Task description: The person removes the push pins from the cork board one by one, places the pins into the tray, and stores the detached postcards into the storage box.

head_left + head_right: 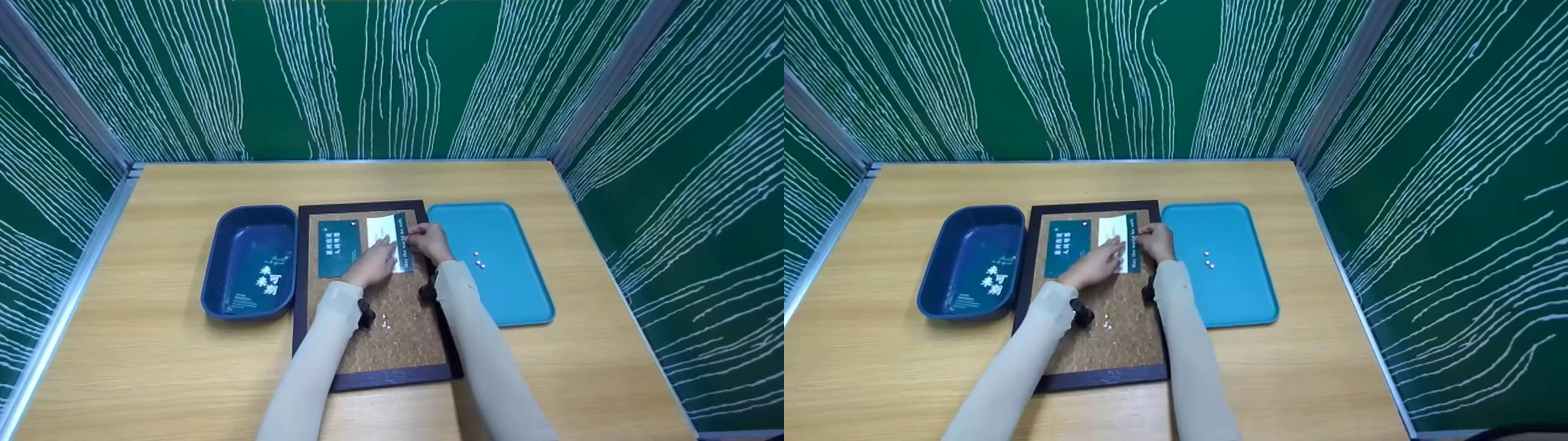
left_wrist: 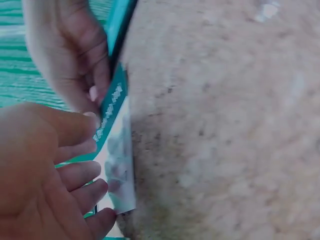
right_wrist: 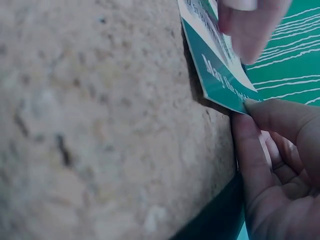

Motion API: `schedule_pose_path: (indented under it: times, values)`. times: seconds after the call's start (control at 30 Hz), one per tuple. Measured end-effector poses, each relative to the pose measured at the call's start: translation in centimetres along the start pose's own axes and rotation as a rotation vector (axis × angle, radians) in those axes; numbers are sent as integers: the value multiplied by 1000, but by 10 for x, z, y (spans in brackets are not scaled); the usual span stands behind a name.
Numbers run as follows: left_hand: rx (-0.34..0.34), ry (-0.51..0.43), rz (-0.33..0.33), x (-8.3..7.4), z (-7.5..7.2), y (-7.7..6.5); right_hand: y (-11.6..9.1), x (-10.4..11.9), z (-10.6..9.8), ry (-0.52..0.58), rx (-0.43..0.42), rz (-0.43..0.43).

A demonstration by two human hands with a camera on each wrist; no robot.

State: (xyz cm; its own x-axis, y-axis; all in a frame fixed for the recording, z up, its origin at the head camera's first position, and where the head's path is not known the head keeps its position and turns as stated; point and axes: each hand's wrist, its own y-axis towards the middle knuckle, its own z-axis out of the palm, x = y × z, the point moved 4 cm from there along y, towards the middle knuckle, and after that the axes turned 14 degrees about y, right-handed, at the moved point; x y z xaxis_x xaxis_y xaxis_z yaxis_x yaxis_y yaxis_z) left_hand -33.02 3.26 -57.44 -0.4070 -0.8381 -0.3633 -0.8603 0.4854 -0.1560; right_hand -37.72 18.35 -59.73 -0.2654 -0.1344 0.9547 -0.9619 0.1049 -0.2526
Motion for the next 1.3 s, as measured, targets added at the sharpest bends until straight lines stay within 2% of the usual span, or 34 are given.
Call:
schedule_pose_path:
  times: [0.23, 0.37, 0.5, 0.73, 0.97, 1.3]
  values:
    - [-62, -235, -1, 8, -22, -3, 0, 0, 1, 28, 9, 18]
    - [-103, -325, -26, 15, -39, -9, 1, -1, 0, 37, 12, 46]
    - [-117, -411, -58, 24, -54, -17, 1, 0, -1, 33, -2, 61]
    - [-141, -423, -73, 45, -75, -29, 0, 0, 0, 33, -3, 64]
    - [-159, -457, -139, 69, -95, -43, 1, 0, 1, 7, 22, 42]
    - [-254, -435, -182, 102, -117, -63, 1, 0, 0, 17, 27, 65]
